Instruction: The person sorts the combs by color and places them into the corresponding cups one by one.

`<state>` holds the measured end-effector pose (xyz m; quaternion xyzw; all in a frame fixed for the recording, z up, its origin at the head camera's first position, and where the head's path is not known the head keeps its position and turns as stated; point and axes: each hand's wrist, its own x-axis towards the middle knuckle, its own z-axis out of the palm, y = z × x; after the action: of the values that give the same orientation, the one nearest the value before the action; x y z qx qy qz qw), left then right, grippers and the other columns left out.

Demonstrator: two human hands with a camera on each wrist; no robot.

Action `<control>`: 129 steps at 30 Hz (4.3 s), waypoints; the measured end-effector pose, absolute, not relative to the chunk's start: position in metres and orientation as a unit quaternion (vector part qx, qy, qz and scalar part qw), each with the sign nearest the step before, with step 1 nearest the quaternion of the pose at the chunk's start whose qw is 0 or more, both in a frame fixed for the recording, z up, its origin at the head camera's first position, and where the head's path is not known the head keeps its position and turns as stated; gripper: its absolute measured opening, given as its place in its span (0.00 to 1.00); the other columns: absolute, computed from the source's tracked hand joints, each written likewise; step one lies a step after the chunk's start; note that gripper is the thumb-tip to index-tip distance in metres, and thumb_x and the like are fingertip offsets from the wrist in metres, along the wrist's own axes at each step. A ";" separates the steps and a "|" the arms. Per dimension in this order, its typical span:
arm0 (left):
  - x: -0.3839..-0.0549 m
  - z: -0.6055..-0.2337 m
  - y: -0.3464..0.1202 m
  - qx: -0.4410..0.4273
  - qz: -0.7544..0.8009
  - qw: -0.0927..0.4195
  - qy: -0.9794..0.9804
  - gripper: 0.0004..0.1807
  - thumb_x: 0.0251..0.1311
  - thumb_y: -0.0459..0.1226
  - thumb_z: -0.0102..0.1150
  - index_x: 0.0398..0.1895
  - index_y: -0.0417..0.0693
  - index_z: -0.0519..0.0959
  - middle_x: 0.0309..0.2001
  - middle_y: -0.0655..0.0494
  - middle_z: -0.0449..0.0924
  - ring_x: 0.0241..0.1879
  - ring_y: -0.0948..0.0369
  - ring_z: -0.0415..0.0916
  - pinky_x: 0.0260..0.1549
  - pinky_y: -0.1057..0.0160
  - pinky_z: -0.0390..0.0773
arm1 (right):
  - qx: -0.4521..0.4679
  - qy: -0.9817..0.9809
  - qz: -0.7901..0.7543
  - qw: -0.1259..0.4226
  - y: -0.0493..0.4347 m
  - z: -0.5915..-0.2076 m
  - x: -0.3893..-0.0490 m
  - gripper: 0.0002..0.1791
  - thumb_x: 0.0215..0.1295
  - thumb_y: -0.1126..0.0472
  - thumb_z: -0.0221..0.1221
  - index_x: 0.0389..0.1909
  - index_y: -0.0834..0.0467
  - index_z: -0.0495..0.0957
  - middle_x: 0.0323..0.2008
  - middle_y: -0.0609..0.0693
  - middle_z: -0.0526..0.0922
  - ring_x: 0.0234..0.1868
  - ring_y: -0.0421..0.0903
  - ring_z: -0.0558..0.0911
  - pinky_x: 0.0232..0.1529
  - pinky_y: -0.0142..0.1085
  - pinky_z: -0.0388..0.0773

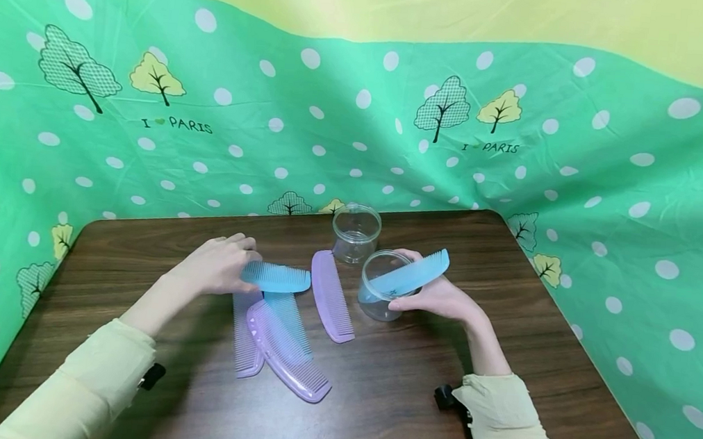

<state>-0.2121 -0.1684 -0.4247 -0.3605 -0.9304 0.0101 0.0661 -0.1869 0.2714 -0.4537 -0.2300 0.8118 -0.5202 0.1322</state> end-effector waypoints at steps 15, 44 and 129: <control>-0.208 -0.407 -0.172 -0.332 -0.039 0.093 -0.938 0.33 0.47 0.58 0.78 0.52 0.49 0.85 0.49 0.53 0.83 0.51 0.53 0.81 0.30 0.50 0.83 | -0.228 0.819 -0.510 0.129 0.272 -0.455 -0.187 0.53 0.54 0.62 0.77 0.77 0.56 0.56 0.72 0.66 0.67 0.68 0.57 0.73 0.61 0.28 0.74; -0.215 -0.382 -0.095 -0.315 -0.332 0.061 -0.887 0.30 0.52 0.50 0.78 0.55 0.48 0.80 0.49 0.55 0.81 0.50 0.57 0.79 0.52 0.54 0.83 | -0.229 0.816 -0.514 0.131 0.272 -0.455 -0.187 0.53 0.54 0.63 0.76 0.77 0.55 0.56 0.73 0.66 0.66 0.72 0.61 0.70 0.62 0.29 0.73; -0.203 -0.424 0.042 -0.311 -0.463 0.013 -0.830 0.33 0.58 0.47 0.75 0.63 0.45 0.76 0.55 0.51 0.82 0.58 0.55 0.82 0.61 0.56 0.81 | -0.224 0.822 -0.504 0.141 0.271 -0.454 -0.186 0.49 0.57 0.60 0.75 0.77 0.55 0.59 0.72 0.59 0.71 0.65 0.47 0.77 0.63 0.30 0.75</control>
<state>-0.2026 0.0420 -0.4240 -0.3114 -0.8296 -0.4633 0.0129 -0.1857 0.2709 -0.4536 -0.2236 0.8221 -0.5044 0.1408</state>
